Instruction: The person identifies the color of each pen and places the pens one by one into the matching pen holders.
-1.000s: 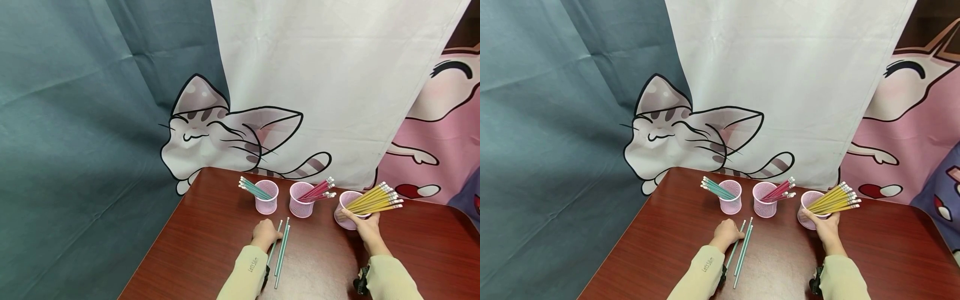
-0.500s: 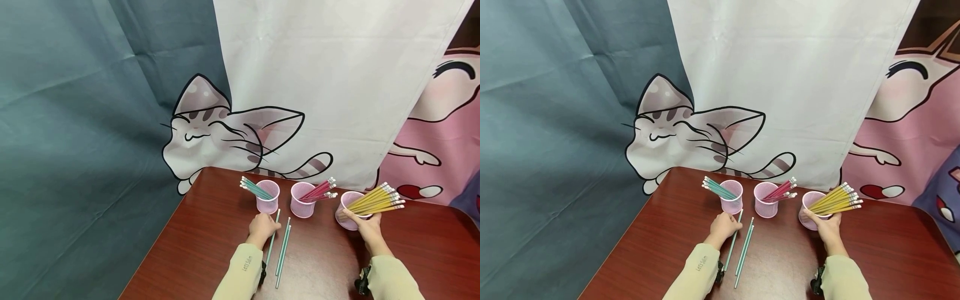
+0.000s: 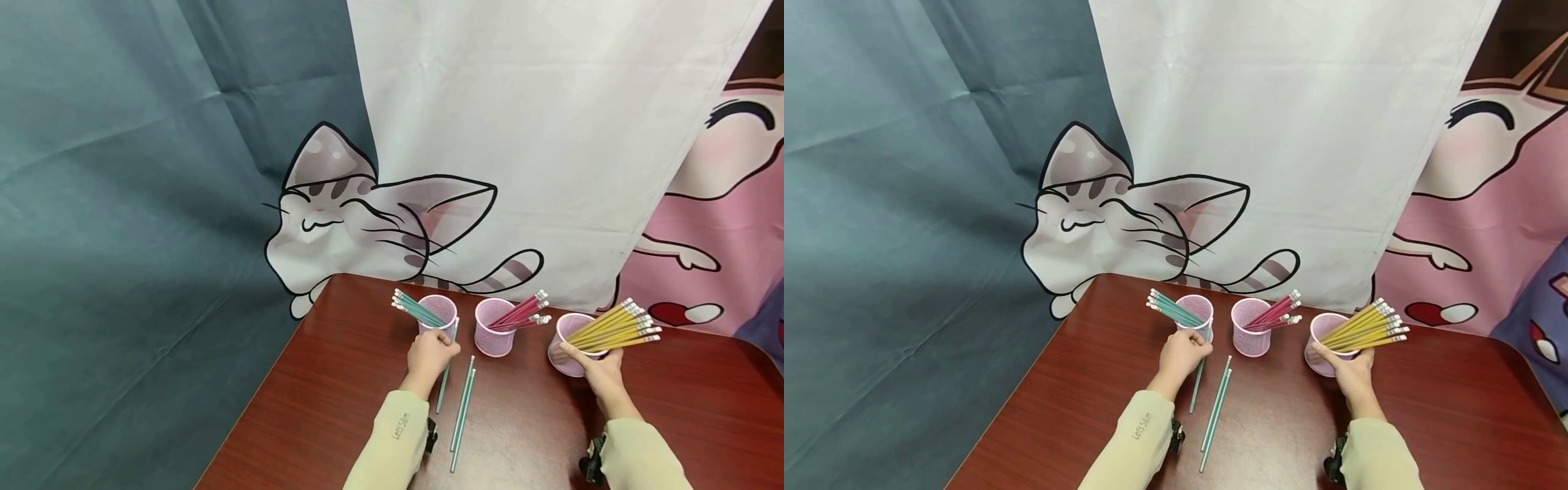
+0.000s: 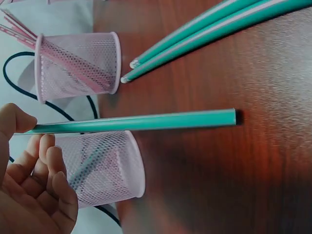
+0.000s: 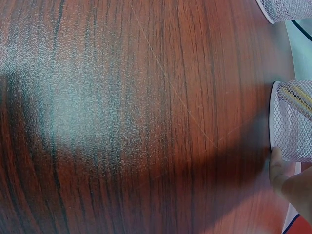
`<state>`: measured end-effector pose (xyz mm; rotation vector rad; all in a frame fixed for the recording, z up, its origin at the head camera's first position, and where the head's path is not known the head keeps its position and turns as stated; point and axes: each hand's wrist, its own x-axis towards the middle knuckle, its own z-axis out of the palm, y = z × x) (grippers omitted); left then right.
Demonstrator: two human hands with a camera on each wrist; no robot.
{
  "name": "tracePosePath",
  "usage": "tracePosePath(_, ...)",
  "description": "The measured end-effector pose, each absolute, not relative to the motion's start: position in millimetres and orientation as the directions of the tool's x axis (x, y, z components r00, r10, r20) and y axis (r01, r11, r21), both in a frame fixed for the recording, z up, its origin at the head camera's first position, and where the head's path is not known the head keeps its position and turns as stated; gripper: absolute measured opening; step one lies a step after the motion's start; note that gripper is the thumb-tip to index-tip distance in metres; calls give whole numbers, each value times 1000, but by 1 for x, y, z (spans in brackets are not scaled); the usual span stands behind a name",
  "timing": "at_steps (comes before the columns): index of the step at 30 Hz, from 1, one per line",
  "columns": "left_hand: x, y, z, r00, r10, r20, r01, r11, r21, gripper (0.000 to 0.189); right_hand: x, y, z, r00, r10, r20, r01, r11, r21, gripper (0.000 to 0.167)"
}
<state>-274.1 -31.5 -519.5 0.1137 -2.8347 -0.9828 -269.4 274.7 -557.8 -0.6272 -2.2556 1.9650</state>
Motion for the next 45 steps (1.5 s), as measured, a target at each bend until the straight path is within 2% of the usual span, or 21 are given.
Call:
tracePosePath(25,-280,-35,-481,-956,-187,226,37,688,725,7,-269,275,-557,-917,344,-202,243,79,-967,103)
tracePosePath(40,-284,-37,-469,-922,-244,301,93,615,783,5,-269,275,-557,-918,339,-207,245,72,-967,101)
tracePosePath(45,-285,-40,-461,-892,-287,348,131,574,809,6,-269,274,-558,-917,348,-195,234,72,-970,99)
